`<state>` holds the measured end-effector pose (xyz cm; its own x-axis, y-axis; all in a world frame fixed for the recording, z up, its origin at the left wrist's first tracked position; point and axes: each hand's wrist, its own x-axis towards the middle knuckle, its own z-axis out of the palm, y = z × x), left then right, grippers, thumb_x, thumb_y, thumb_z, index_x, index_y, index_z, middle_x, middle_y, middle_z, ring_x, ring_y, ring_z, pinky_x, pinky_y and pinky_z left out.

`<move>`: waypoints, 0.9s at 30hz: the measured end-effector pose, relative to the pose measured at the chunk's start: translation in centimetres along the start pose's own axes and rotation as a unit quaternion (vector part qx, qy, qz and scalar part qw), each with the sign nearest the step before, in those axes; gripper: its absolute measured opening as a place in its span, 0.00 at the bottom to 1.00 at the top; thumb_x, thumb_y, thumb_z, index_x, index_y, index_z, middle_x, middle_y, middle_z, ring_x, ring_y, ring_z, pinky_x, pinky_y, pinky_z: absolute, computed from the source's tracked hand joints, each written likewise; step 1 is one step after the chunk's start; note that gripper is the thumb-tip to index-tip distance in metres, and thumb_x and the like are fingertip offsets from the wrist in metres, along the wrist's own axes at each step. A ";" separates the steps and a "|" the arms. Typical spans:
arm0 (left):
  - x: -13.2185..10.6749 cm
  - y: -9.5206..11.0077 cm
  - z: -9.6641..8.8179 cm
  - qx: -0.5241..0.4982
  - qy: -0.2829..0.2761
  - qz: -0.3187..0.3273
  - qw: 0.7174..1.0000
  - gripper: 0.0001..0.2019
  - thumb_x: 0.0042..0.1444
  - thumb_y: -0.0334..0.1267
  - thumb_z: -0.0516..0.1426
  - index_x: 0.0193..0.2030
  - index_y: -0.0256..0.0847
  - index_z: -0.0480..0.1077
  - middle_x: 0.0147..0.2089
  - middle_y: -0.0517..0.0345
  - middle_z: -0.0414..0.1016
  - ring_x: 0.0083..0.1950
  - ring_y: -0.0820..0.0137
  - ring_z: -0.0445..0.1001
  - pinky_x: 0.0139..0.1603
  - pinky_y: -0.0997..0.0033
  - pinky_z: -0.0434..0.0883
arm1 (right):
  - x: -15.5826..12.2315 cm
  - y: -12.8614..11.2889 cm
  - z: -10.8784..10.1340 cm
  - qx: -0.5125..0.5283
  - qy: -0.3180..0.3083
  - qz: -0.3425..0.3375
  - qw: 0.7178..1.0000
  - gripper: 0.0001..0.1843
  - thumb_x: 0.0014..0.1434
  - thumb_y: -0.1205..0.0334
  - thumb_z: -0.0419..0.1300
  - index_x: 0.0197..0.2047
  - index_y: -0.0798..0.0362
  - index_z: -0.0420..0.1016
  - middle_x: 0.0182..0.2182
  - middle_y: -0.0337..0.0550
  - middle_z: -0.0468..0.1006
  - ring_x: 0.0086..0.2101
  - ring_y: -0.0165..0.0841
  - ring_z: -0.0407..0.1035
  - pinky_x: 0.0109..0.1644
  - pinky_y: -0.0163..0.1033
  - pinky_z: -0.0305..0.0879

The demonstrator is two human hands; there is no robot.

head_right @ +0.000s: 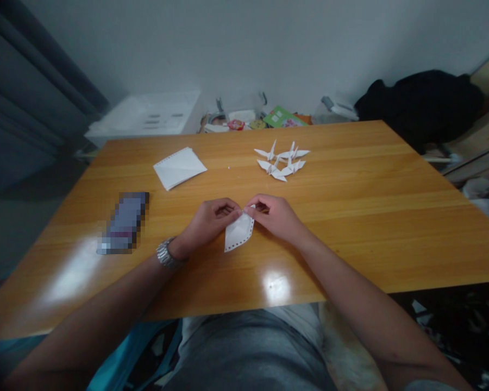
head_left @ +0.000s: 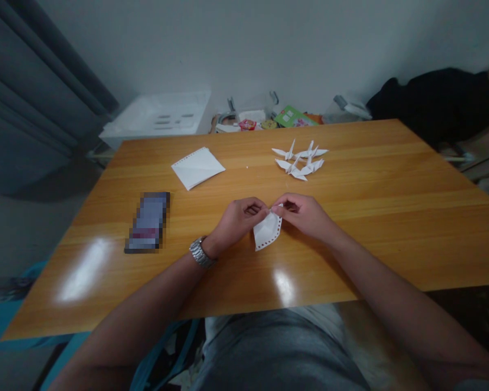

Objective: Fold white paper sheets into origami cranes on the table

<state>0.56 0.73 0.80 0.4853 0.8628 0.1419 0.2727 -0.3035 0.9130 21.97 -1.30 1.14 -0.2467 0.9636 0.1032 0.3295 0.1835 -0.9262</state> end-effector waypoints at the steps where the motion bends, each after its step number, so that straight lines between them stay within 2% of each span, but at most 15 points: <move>1: 0.0 -0.1 0.0 0.002 -0.003 0.003 1.000 0.11 0.64 0.44 0.61 0.40 0.36 0.77 0.37 0.54 0.80 0.37 0.72 0.77 0.38 0.75 0.72 | 0.0 0.0 0.0 -0.007 0.002 -0.002 1.000 0.16 0.62 0.48 0.64 0.38 0.53 0.79 0.34 0.45 0.82 0.35 0.37 0.75 0.42 0.42 0.70; 13: -0.2 0.6 0.2 0.016 0.015 -0.010 1.000 0.11 0.63 0.44 0.61 0.39 0.36 0.75 0.37 0.54 0.80 0.37 0.72 0.77 0.37 0.76 0.73 | 0.2 0.2 -0.1 0.009 0.014 0.010 1.000 0.17 0.60 0.47 0.66 0.36 0.54 0.82 0.34 0.46 0.85 0.34 0.37 0.77 0.41 0.41 0.71; 27: -0.2 0.4 -0.3 0.057 0.009 0.017 0.998 0.12 0.65 0.44 0.60 0.39 0.37 0.77 0.36 0.56 0.81 0.36 0.72 0.77 0.36 0.76 0.71 | 0.0 0.4 0.0 0.026 -0.011 0.011 1.000 0.17 0.61 0.47 0.65 0.40 0.52 0.85 0.37 0.47 0.86 0.38 0.38 0.79 0.45 0.44 0.73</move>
<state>0.32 0.54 1.25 0.4803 0.8585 0.1799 0.3502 -0.3758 0.8580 22.09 -1.26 0.78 -0.2602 0.9627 0.0741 0.2871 0.1504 -0.9460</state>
